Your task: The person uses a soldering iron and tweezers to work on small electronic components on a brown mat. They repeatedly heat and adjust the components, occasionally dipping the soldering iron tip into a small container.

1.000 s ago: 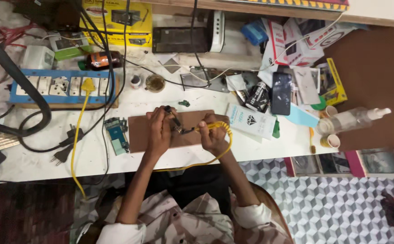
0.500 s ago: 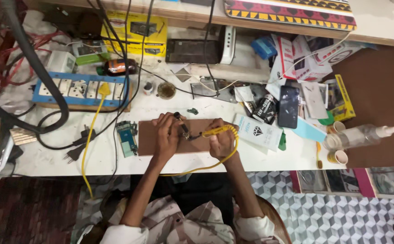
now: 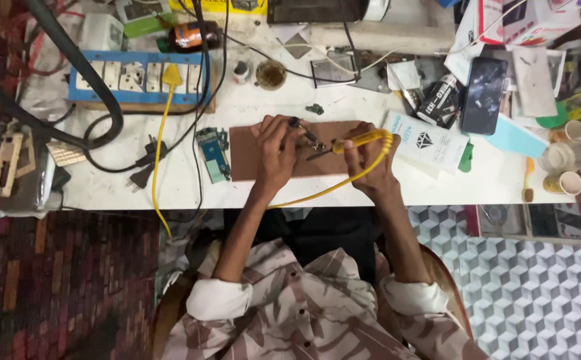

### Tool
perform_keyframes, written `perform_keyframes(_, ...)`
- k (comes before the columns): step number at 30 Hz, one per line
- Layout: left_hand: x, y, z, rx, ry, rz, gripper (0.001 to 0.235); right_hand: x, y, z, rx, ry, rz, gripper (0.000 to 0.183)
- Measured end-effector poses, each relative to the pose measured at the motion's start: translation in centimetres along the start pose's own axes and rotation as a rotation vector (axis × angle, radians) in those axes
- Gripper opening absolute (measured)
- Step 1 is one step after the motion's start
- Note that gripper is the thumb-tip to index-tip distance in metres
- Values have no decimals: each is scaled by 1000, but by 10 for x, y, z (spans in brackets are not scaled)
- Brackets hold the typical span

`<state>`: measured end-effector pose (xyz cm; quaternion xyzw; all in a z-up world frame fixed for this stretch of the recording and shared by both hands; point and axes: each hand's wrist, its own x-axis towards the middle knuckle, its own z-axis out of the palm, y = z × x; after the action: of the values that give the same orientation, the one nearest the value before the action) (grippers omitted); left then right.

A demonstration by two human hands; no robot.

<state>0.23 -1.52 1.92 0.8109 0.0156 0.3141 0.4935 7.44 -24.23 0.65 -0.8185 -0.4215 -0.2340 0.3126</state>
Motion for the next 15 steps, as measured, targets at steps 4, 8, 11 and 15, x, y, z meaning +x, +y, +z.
perform_keyframes(4,1,5,-5,-91,59,-31,9,-2,-7,5,261,343,152,33)
perform_keyframes(8,3,3,-5,-406,174,-167,15,-4,-14,5,287,618,321,44)
perform_keyframes(11,2,0,-3,-414,195,-283,22,-6,-17,0,345,791,378,46)
perform_keyframes(15,3,2,-6,-292,132,-131,22,-1,-19,0,409,828,522,46)
